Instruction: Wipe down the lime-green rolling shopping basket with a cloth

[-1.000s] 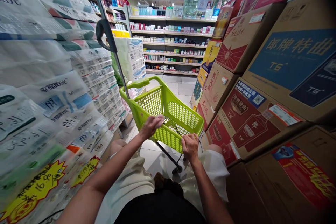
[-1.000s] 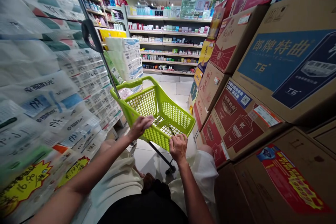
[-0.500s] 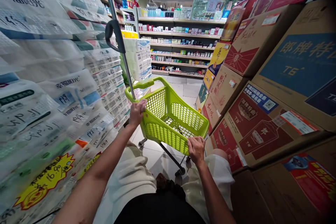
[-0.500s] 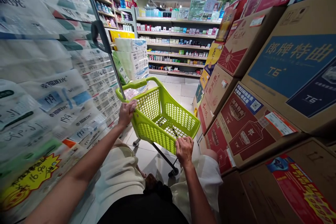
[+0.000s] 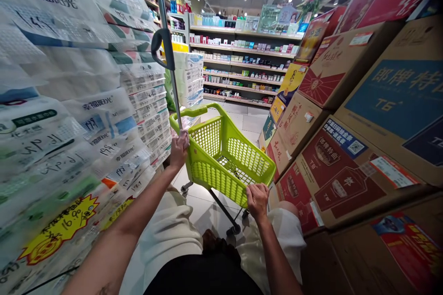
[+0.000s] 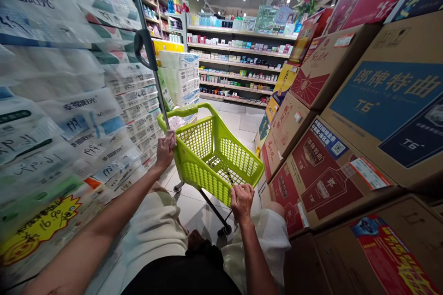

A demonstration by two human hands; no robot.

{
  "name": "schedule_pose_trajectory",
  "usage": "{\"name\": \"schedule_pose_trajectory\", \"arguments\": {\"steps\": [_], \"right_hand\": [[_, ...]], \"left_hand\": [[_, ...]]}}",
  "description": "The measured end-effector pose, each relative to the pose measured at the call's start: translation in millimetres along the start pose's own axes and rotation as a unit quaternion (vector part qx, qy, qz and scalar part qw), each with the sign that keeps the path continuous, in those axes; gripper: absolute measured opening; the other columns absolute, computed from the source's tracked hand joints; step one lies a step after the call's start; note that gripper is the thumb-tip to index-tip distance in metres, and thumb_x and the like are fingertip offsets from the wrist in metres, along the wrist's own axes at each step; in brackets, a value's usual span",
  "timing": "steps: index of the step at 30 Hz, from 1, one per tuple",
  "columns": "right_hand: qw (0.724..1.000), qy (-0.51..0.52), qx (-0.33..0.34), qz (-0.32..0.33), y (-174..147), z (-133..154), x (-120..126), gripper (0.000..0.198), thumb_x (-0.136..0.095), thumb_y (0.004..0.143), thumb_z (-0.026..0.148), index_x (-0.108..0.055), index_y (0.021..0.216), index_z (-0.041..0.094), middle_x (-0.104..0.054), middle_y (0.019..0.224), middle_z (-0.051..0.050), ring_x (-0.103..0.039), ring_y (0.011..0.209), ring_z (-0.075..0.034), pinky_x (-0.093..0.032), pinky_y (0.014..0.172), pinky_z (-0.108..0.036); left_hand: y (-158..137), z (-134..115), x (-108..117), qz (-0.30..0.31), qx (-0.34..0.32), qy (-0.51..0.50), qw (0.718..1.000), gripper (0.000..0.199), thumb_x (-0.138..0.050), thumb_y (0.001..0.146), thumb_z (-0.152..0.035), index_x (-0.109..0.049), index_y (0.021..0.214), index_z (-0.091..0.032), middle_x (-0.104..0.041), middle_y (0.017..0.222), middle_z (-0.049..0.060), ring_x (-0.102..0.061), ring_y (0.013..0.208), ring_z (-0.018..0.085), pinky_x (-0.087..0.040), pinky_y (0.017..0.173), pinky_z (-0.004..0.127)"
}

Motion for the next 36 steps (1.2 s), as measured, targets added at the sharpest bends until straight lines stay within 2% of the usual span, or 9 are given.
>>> {"name": "schedule_pose_trajectory", "arguments": {"steps": [5, 11, 16, 20, 22, 26, 30, 32, 36], "right_hand": [[1.000, 0.000, -0.002, -0.001, -0.4, 2.0, -0.2, 0.032, -0.044, 0.106, 0.032, -0.062, 0.080, 0.025, -0.070, 0.080, -0.002, -0.059, 0.093, -0.023, -0.030, 0.107, -0.042], [1.000, 0.023, -0.006, 0.016, 2.6, -2.6, 0.0, 0.033, -0.044, 0.105, 0.032, -0.060, 0.077, 0.024, -0.069, 0.078, -0.001, -0.060, 0.093, -0.022, -0.029, 0.110, -0.043], [0.998, 0.055, -0.005, 0.026, 3.9, -6.9, 1.8, 0.033, -0.046, 0.104, 0.032, -0.061, 0.075, 0.025, -0.070, 0.078, 0.000, -0.062, 0.103, -0.024, -0.025, 0.115, -0.046], [0.998, 0.064, -0.006, 0.026, 5.2, -9.5, 3.2, 0.034, -0.046, 0.103, 0.031, -0.062, 0.074, 0.025, -0.071, 0.078, 0.000, -0.063, 0.107, -0.024, -0.024, 0.116, -0.046], [0.998, 0.066, -0.008, 0.024, 6.0, -9.8, 3.5, 0.034, -0.046, 0.103, 0.031, -0.062, 0.073, 0.025, -0.071, 0.077, 0.000, -0.063, 0.107, -0.023, -0.024, 0.116, -0.046], [0.998, 0.064, -0.010, 0.020, 6.7, -9.2, 3.5, 0.034, -0.047, 0.103, 0.030, -0.060, 0.072, 0.025, -0.070, 0.075, 0.000, -0.063, 0.106, -0.023, -0.023, 0.117, -0.045], [0.998, 0.059, -0.011, 0.023, 6.8, -6.9, 4.3, 0.033, -0.047, 0.103, 0.030, -0.060, 0.072, 0.025, -0.069, 0.075, 0.000, -0.063, 0.105, -0.023, -0.025, 0.116, -0.044], [0.998, 0.059, -0.015, 0.022, 6.8, -4.9, 5.1, 0.033, -0.047, 0.102, 0.030, -0.060, 0.072, 0.025, -0.070, 0.075, 0.000, -0.063, 0.105, -0.023, -0.025, 0.116, -0.044], [0.997, 0.061, -0.025, 0.031, 6.4, -1.4, 5.0, 0.032, -0.048, 0.102, 0.031, -0.060, 0.073, 0.025, -0.070, 0.077, 0.000, -0.063, 0.104, -0.023, -0.025, 0.117, -0.045]], "left_hand": [[-44.2, -2.3, -20.1, 0.042, -0.020, -0.028, 0.999, 0.047, -0.053, 0.093, -0.017, -0.060, 0.139, -0.019, -0.054, 0.111, 0.013, -0.058, 0.102, 0.027, -0.055, 0.096, 0.046], [-25.4, -3.7, -20.7, 0.012, -0.016, -0.037, 0.999, 0.037, -0.055, 0.093, -0.016, -0.066, 0.128, -0.019, -0.054, 0.114, 0.013, -0.057, 0.110, 0.029, -0.052, 0.106, 0.048], [-33.7, -19.1, -26.4, 0.115, -0.095, -0.081, 0.986, 0.036, -0.053, 0.089, -0.012, -0.067, 0.120, -0.023, -0.053, 0.114, 0.009, -0.058, 0.106, 0.023, -0.057, 0.100, 0.044], [-31.5, -26.6, -25.7, 0.054, -0.065, -0.058, 0.995, 0.032, -0.054, 0.089, -0.011, -0.067, 0.117, -0.019, -0.054, 0.123, 0.013, -0.055, 0.118, 0.029, -0.051, 0.109, 0.053], [-35.9, -30.3, -28.2, 0.052, -0.057, -0.049, 0.996, 0.036, -0.055, 0.086, -0.008, -0.065, 0.120, -0.017, -0.054, 0.122, 0.015, -0.055, 0.120, 0.031, -0.049, 0.109, 0.054], [-48.1, -31.5, -33.4, 0.117, -0.099, -0.099, 0.983, 0.053, -0.055, 0.073, -0.002, -0.059, 0.123, -0.019, -0.057, 0.122, 0.013, -0.059, 0.118, 0.030, -0.053, 0.105, 0.048], [-23.4, -17.2, -26.4, 0.018, 0.001, -0.070, 0.997, 0.050, -0.055, 0.072, -0.004, -0.058, 0.120, -0.018, -0.059, 0.115, 0.014, -0.058, 0.117, 0.033, -0.051, 0.106, 0.052], [-16.3, -17.7, -25.8, -0.006, 0.036, -0.047, 0.998, 0.046, -0.055, 0.072, -0.005, -0.060, 0.116, -0.017, -0.056, 0.120, 0.016, -0.055, 0.123, 0.035, -0.047, 0.111, 0.055], [-47.1, -40.9, -37.7, 0.079, 0.011, -0.076, 0.994, 0.037, -0.053, 0.077, -0.006, -0.064, 0.110, -0.019, -0.052, 0.122, 0.015, -0.058, 0.117, 0.031, -0.053, 0.105, 0.053]]}}
Point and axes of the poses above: each hand's wrist, its own y-axis towards the middle knuckle, its own x-axis out of the back of the hand, z = x × y, the point moved 2 cm from there along y, towards the middle knuckle
